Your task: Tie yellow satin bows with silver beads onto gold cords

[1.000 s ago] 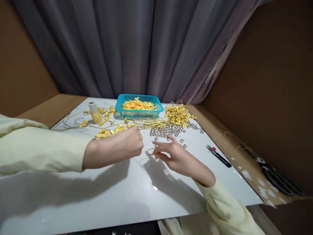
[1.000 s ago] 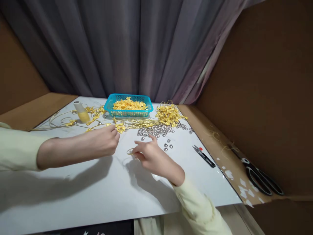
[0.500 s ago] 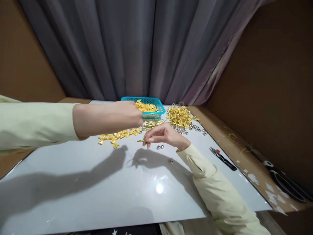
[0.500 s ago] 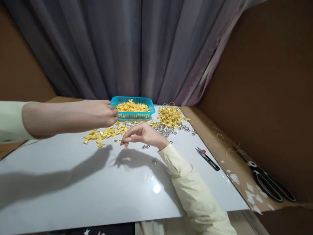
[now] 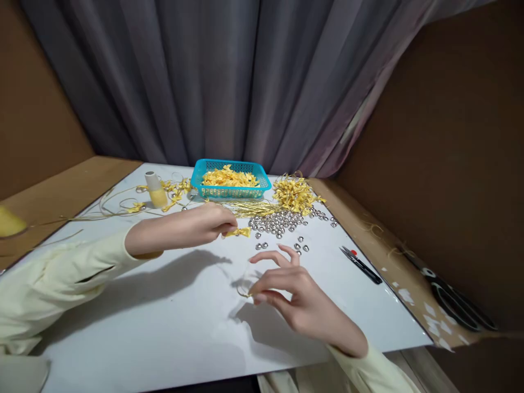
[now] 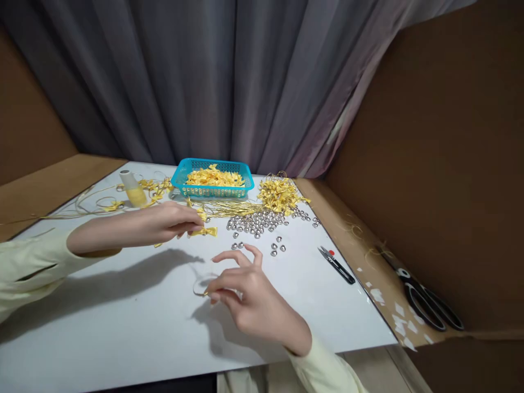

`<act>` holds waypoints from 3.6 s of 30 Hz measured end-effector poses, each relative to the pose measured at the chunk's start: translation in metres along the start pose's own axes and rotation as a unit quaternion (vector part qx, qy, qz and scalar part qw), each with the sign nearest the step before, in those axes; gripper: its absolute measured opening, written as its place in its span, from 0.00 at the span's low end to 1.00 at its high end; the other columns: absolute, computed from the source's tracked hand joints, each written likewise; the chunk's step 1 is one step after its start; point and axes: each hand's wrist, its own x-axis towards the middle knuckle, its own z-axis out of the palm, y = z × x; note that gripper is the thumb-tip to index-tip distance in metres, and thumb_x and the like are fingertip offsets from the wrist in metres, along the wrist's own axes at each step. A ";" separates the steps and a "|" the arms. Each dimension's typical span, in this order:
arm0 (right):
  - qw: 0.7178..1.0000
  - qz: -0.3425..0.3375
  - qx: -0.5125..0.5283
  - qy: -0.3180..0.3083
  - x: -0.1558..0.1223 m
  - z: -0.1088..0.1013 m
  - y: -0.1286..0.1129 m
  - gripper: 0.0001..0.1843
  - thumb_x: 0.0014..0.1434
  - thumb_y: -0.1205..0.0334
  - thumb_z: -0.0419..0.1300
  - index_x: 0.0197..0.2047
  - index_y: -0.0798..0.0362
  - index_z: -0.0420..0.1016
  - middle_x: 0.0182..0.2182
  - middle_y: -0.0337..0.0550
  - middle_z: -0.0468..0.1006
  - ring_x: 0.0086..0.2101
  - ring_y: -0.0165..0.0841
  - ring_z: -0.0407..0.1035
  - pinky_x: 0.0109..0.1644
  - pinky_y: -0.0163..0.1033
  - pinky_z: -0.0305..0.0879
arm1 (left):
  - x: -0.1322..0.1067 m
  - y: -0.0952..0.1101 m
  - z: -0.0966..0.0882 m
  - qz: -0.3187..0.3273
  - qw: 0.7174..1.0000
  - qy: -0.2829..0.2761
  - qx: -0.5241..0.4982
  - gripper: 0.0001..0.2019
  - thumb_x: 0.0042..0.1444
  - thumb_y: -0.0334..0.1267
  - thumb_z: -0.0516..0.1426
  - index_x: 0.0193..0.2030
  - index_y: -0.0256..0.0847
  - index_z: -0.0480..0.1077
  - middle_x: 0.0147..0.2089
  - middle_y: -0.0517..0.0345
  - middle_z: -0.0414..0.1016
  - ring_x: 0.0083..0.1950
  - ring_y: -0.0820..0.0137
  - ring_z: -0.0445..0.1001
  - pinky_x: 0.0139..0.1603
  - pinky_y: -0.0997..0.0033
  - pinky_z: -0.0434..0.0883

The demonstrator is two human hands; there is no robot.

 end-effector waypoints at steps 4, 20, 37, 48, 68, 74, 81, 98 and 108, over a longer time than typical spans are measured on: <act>0.999 0.023 0.028 0.008 -0.019 -0.004 -0.017 0.10 0.59 0.73 0.57 0.31 0.51 0.74 0.28 0.37 0.79 0.51 0.36 0.65 0.61 0.51 0.38 | 0.003 0.011 0.011 0.012 1.000 -0.013 -0.003 0.10 0.52 0.21 0.46 0.27 0.38 0.61 0.26 0.61 0.63 0.27 0.73 0.61 0.29 0.75 0.56; 0.986 0.127 0.059 0.089 0.012 -0.016 -0.002 0.11 0.57 0.71 0.59 0.25 0.51 0.77 0.30 0.42 0.79 0.45 0.39 0.67 0.50 0.46 0.58 | -0.005 0.041 0.020 0.076 0.992 -0.043 -0.088 0.11 0.57 0.22 0.47 0.37 0.37 0.66 0.33 0.57 0.68 0.33 0.72 0.67 0.33 0.76 0.61; 0.982 0.152 -0.027 0.112 0.013 -0.014 -0.004 0.09 0.55 0.74 0.57 0.27 0.52 0.75 0.28 0.38 0.80 0.33 0.35 0.71 0.46 0.45 0.56 | -0.002 0.046 0.024 0.021 0.993 -0.047 -0.106 0.12 0.66 0.35 0.44 0.36 0.37 0.66 0.33 0.57 0.67 0.32 0.72 0.67 0.33 0.74 0.61; 0.980 0.139 -0.074 0.124 0.011 -0.010 -0.005 0.09 0.56 0.73 0.56 0.30 0.53 0.74 0.29 0.40 0.80 0.30 0.34 0.69 0.41 0.42 0.55 | 0.003 0.047 0.030 0.006 0.992 -0.024 -0.120 0.12 0.65 0.39 0.47 0.37 0.36 0.69 0.32 0.59 0.69 0.31 0.74 0.67 0.31 0.75 0.60; 0.986 0.094 -0.120 0.072 0.014 -0.005 0.017 0.06 0.56 0.74 0.57 0.33 0.54 0.67 0.30 0.41 0.76 0.32 0.33 0.67 0.39 0.39 0.56 | 0.017 0.011 0.035 -0.111 0.903 -0.164 -0.381 0.12 0.58 0.44 0.55 0.35 0.37 0.72 0.27 0.63 0.65 0.27 0.77 0.62 0.26 0.79 0.57; 0.999 0.026 -0.021 0.005 0.033 -0.002 0.040 0.04 0.55 0.71 0.61 0.34 0.54 0.71 0.39 0.45 0.74 0.40 0.32 0.69 0.42 0.36 0.64 | 0.002 -0.009 0.057 -0.140 0.876 -0.185 -0.424 0.10 0.57 0.41 0.55 0.35 0.36 0.72 0.29 0.61 0.68 0.29 0.75 0.64 0.30 0.78 0.60; 0.989 0.075 0.114 -0.059 0.047 0.013 0.046 0.04 0.56 0.71 0.58 0.31 0.55 0.72 0.35 0.44 0.77 0.34 0.31 0.71 0.39 0.37 0.67 | -0.012 -0.018 0.067 -0.159 0.844 -0.185 -0.477 0.10 0.56 0.41 0.56 0.33 0.35 0.72 0.27 0.61 0.68 0.29 0.75 0.64 0.29 0.78 0.61; 0.966 0.119 0.229 -0.035 0.045 0.021 0.051 0.05 0.54 0.69 0.58 0.28 0.56 0.74 0.35 0.45 0.75 0.34 0.30 0.69 0.38 0.36 0.65 | -0.014 -0.021 0.065 -0.151 0.848 -0.190 -0.470 0.12 0.56 0.43 0.57 0.34 0.35 0.73 0.28 0.61 0.69 0.29 0.76 0.65 0.29 0.78 0.60; 0.976 0.102 0.193 -0.026 0.045 0.027 0.048 0.03 0.53 0.70 0.61 0.28 0.55 0.73 0.35 0.45 0.75 0.34 0.31 0.70 0.38 0.37 0.66 | -0.013 -0.021 0.066 -0.151 0.851 -0.196 -0.463 0.12 0.56 0.43 0.57 0.34 0.35 0.73 0.28 0.60 0.69 0.29 0.75 0.65 0.29 0.78 0.61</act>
